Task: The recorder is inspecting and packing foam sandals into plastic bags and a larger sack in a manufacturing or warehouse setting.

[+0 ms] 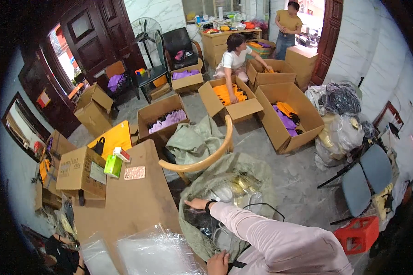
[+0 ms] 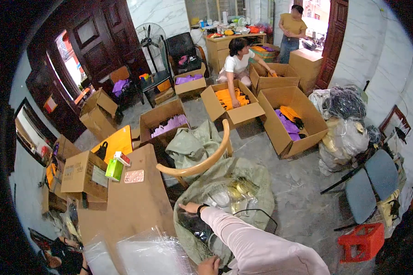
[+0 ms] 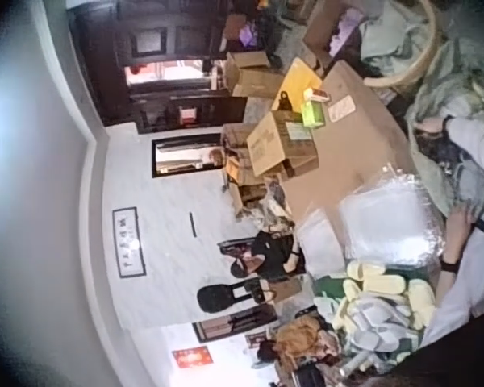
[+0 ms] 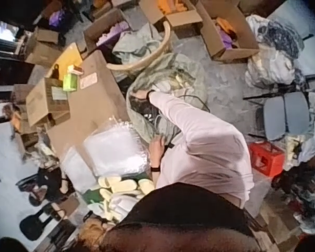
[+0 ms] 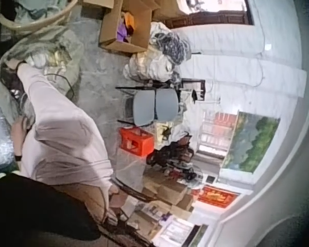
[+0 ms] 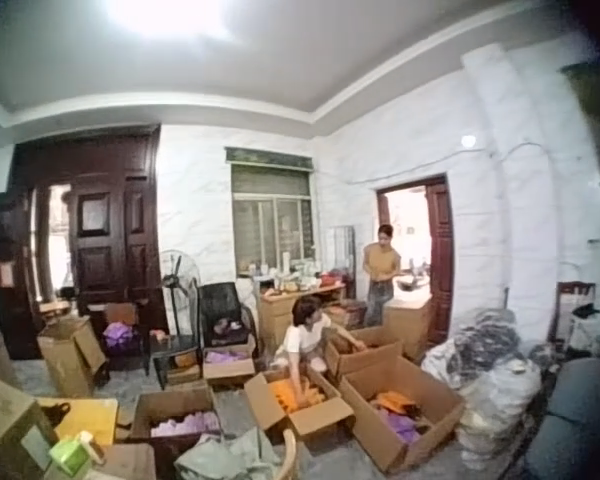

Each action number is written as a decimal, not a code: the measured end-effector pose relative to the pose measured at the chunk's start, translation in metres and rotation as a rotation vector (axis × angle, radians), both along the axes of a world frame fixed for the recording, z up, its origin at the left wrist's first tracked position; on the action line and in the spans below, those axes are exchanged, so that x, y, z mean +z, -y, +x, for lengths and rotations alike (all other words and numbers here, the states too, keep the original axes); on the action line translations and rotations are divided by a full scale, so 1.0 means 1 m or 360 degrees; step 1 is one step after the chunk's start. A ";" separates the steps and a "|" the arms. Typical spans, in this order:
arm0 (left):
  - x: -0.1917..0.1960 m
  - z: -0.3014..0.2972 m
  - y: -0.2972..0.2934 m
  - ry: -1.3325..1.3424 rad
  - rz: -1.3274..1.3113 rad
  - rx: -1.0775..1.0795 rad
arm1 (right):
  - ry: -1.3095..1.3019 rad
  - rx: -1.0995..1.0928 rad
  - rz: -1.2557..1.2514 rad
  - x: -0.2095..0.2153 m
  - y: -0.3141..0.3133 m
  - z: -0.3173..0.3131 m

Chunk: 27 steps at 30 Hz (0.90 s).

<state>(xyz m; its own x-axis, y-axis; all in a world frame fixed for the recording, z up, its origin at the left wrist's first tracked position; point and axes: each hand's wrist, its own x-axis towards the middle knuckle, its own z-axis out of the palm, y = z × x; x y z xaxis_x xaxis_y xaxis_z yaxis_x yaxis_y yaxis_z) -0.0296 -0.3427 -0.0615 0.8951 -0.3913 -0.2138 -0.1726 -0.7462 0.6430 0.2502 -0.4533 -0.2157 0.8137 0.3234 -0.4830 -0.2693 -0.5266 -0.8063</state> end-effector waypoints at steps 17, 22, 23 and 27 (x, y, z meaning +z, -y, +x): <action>-0.013 0.037 -0.030 0.0022 -0.0087 -0.0283 | -0.0514 -0.1342 0.1858 0.053 -0.044 0.034; 0.002 0.053 -0.019 0.0037 -0.0019 -0.0509 | 0.0276 -0.0637 0.1271 0.095 -0.030 0.057; 0.005 0.056 -0.015 0.0012 0.0060 -0.0564 | 0.0296 -0.0661 0.1263 0.096 -0.022 0.055; -0.040 0.054 -0.034 0.0127 0.0018 -0.0467 | 0.0524 -0.0059 -0.0267 0.101 -0.005 0.035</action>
<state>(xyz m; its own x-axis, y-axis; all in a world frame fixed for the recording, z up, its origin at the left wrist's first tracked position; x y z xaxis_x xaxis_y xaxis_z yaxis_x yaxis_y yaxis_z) 0.0245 -0.3084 -0.1016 0.7584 -0.6335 -0.1534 -0.4313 -0.6642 0.6106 0.2854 -0.4486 -0.1142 0.9440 0.2297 -0.2369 -0.0309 -0.6535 -0.7563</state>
